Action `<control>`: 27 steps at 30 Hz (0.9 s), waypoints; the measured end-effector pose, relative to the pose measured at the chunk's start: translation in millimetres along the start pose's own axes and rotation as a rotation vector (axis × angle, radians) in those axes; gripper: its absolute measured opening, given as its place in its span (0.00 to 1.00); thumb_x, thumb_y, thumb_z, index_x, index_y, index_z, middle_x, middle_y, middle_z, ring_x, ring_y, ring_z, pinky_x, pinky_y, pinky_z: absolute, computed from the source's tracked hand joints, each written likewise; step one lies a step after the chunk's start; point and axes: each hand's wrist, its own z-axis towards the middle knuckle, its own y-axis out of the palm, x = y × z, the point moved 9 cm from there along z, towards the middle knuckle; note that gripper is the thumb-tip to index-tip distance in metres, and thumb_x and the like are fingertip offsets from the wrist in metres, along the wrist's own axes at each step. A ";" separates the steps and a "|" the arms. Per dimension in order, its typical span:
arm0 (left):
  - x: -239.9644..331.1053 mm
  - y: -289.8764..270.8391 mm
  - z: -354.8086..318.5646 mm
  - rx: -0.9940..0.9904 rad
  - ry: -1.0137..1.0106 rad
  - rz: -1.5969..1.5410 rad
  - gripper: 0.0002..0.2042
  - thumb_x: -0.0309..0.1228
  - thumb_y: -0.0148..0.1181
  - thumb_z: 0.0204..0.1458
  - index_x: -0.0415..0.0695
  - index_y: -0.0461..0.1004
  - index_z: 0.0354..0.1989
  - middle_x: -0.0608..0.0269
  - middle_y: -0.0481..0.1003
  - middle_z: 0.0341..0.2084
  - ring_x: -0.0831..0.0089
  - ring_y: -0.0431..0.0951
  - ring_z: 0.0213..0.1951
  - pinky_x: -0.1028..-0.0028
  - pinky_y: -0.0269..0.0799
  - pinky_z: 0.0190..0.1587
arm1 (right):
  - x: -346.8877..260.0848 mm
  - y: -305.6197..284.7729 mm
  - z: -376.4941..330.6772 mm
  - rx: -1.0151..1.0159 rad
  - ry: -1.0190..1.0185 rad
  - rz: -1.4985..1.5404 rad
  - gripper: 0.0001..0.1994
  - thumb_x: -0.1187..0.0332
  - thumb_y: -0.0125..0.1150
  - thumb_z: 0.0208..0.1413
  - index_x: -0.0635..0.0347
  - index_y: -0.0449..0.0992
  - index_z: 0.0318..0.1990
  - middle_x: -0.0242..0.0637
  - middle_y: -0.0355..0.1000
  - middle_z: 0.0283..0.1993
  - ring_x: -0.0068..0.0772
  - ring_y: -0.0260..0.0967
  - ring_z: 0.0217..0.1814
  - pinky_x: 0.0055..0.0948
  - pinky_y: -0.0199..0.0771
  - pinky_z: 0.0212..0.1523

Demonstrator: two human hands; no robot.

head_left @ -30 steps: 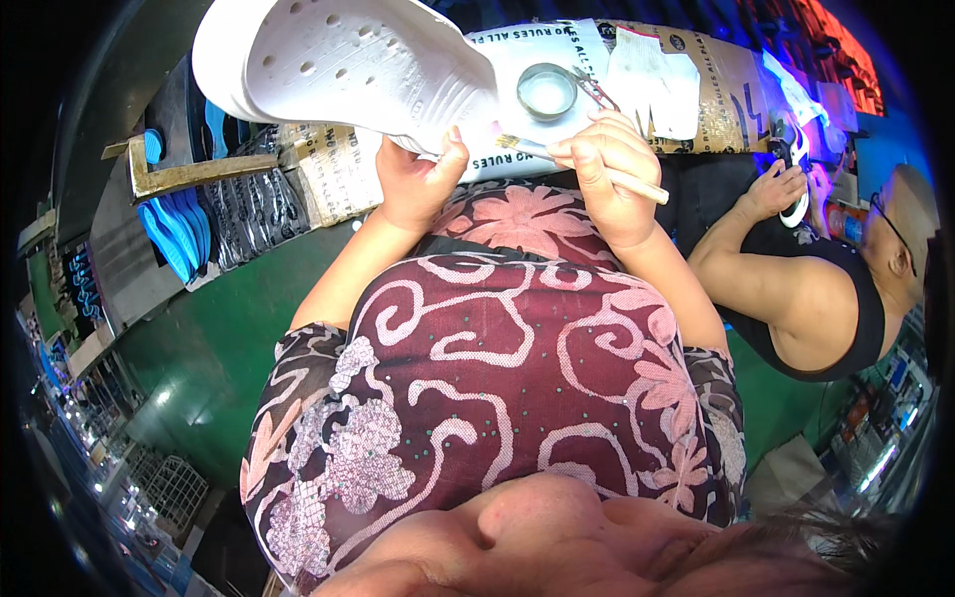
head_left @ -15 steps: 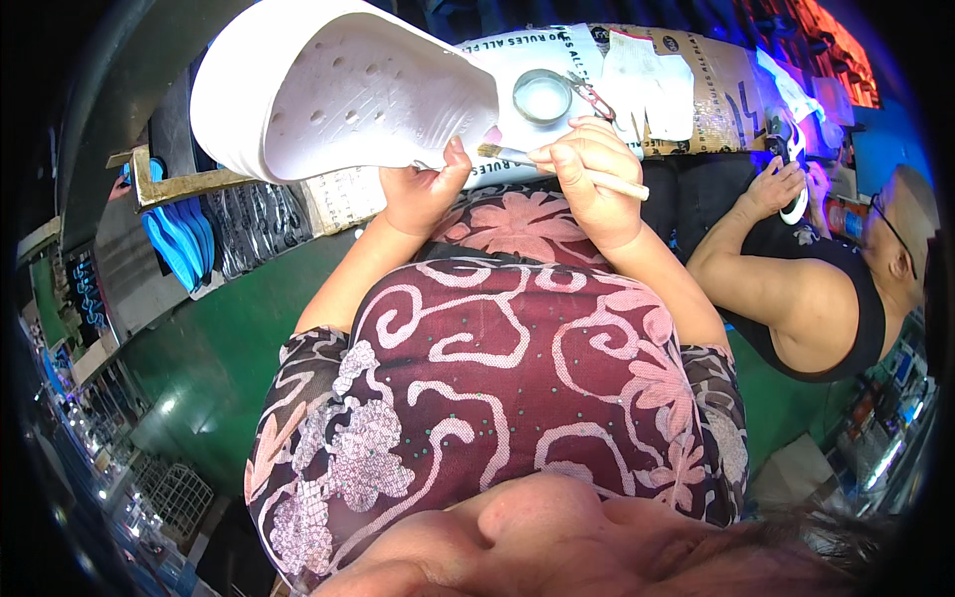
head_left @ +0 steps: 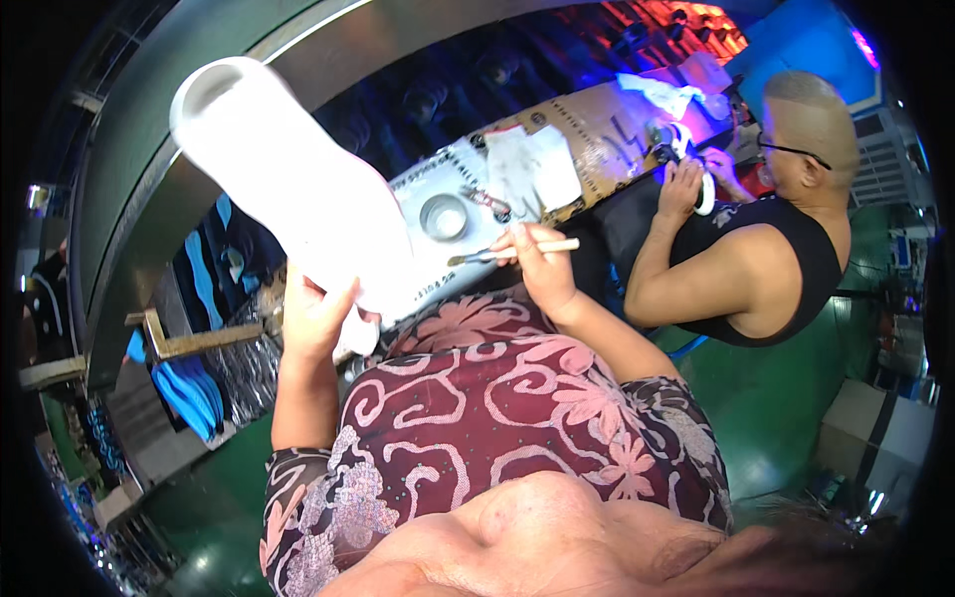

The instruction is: The person repeatedly picks up shoe soles, applies liquid from a container onto them using a brush, and places the shoe soles onto the overhead conveyor.

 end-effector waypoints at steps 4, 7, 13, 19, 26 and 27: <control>6.9 57.3 24.5 -0.293 -0.256 0.021 0.27 0.30 0.57 0.43 0.31 0.57 0.51 0.55 0.72 0.23 0.75 0.72 0.14 0.81 0.67 0.13 | 0.2 -24.2 -6.0 0.057 0.055 -0.142 0.19 0.62 0.43 0.60 0.68 0.73 0.25 0.35 0.70 0.22 0.21 0.65 0.23 0.20 0.64 0.26; 39.2 103.5 97.3 -0.471 -0.145 0.111 0.25 0.30 0.55 0.44 0.32 0.59 0.50 0.56 0.72 0.25 0.78 0.72 0.15 0.82 0.67 0.14 | 2.2 -19.2 -4.8 0.091 0.096 -0.049 0.19 0.63 0.43 0.60 0.67 0.73 0.24 0.34 0.69 0.21 0.20 0.63 0.23 0.20 0.63 0.26; 71.3 181.0 267.5 -0.502 -0.179 -0.592 0.21 0.35 0.54 0.52 0.32 0.62 0.49 0.47 0.72 0.40 0.65 0.74 0.40 0.74 0.73 0.37 | 7.3 -26.4 -2.5 0.205 0.090 -0.067 0.19 0.60 0.46 0.59 0.67 0.73 0.25 0.33 0.69 0.21 0.19 0.63 0.23 0.19 0.63 0.26; 58.9 154.6 192.2 -0.537 0.053 -0.298 0.20 0.37 0.54 0.52 0.38 0.64 0.51 0.57 0.74 0.31 0.73 0.75 0.32 0.75 0.71 0.37 | 29.8 -28.7 -3.6 0.231 0.154 -0.015 0.19 0.60 0.45 0.60 0.66 0.74 0.25 0.32 0.68 0.21 0.19 0.63 0.23 0.18 0.62 0.26; -96.3 -106.0 49.0 -0.044 -0.262 0.604 0.25 0.40 0.57 0.50 0.39 0.62 0.52 0.58 0.73 0.26 0.72 0.74 0.28 0.74 0.70 0.33 | 41.1 -19.1 -7.2 0.176 0.202 -0.004 0.19 0.60 0.44 0.60 0.66 0.73 0.26 0.35 0.70 0.22 0.20 0.64 0.23 0.18 0.64 0.26; -99.0 -147.8 21.7 0.084 -0.265 0.925 0.27 0.42 0.58 0.48 0.39 0.62 0.53 0.57 0.73 0.25 0.68 0.74 0.27 0.72 0.70 0.31 | 38.4 -15.1 -5.7 0.167 0.189 0.005 0.19 0.60 0.44 0.60 0.67 0.73 0.27 0.35 0.69 0.22 0.20 0.64 0.23 0.18 0.64 0.26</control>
